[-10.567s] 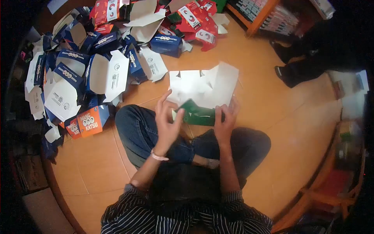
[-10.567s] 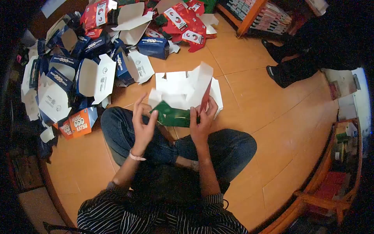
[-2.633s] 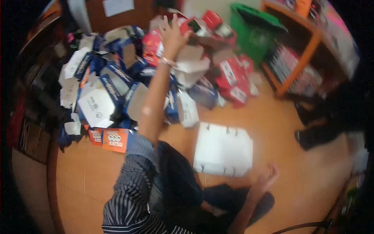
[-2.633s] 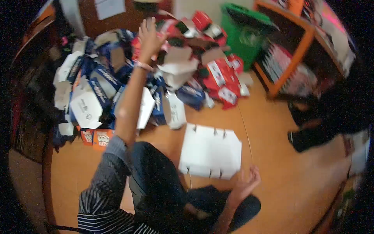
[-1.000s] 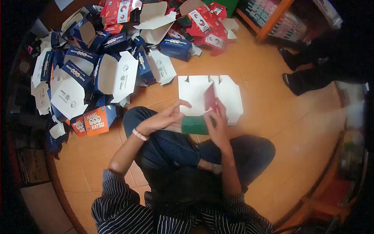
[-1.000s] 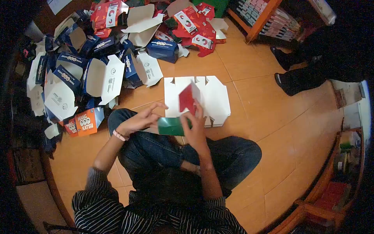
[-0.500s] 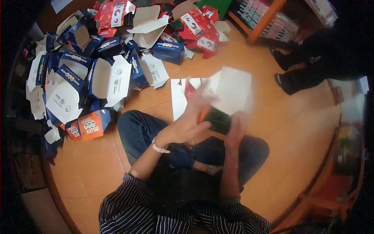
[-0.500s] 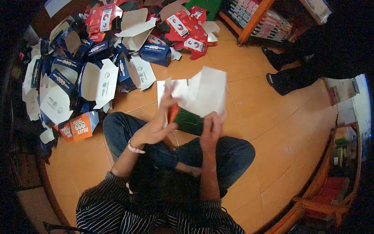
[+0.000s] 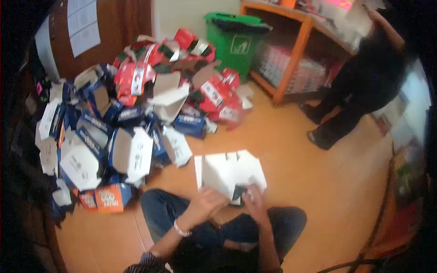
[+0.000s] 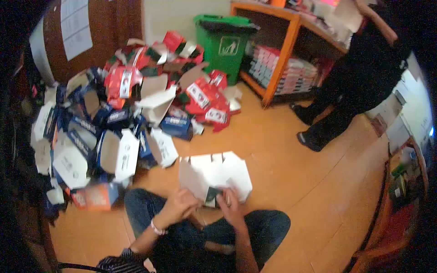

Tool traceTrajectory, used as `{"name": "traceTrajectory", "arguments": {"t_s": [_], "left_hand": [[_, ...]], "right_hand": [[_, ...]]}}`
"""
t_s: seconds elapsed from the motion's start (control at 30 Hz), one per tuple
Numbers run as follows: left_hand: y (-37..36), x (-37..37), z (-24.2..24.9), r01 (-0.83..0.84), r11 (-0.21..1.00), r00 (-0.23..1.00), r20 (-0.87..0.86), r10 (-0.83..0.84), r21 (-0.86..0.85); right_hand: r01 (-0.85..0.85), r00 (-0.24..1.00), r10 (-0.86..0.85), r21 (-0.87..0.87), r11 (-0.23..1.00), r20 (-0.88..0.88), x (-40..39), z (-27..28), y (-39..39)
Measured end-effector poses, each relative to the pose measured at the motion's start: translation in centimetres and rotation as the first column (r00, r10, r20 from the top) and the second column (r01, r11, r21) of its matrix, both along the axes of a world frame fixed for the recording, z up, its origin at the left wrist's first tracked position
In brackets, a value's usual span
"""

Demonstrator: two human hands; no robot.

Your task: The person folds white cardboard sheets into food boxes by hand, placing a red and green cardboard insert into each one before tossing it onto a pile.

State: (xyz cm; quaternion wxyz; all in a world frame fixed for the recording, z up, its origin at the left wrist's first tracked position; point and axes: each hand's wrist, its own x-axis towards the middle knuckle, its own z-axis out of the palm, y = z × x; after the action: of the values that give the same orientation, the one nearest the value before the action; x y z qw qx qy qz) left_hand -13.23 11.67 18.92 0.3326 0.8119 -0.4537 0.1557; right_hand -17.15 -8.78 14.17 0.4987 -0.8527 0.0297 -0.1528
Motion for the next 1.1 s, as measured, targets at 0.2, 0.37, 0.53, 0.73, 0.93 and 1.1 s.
{"name": "traceTrajectory", "arguments": {"t_s": [0.2,0.37,0.53,0.73,0.93,1.1], "left_hand": [[-0.9,0.8,-4.6,0.026,0.994,0.689,-0.718,-0.097,-0.109],[-2.8,1.4,-5.0,0.152,0.978,0.463,-0.864,-0.197,-0.142],[-3.4,0.7,-5.7,0.108,0.984,0.558,-0.811,-0.175,-0.138],[-4.5,-0.7,-3.4,0.029,0.985,0.740,-0.659,-0.137,-0.173],[-5.3,-0.8,-2.9,0.013,0.994,0.745,-0.662,-0.079,-0.104],[-5.2,-3.5,-3.9,-0.204,0.946,0.974,0.040,0.221,-0.251]], "right_hand": [[-0.252,0.967,0.165,0.839,0.482,0.195,-2.1,-1.7,-0.4],[0.003,0.963,0.009,-0.045,0.999,0.269,-0.7,-1.5,-0.1],[-0.327,0.945,0.328,-0.119,0.938,-0.005,-1.8,0.1,-0.2],[-0.141,0.990,0.141,-0.080,0.987,-0.002,-2.3,-0.8,-0.4],[-0.121,0.991,0.122,-0.013,0.993,0.051,-3.0,-2.3,-0.3],[0.156,0.973,-0.169,0.091,0.984,0.158,-3.7,-1.2,-1.0]]}}
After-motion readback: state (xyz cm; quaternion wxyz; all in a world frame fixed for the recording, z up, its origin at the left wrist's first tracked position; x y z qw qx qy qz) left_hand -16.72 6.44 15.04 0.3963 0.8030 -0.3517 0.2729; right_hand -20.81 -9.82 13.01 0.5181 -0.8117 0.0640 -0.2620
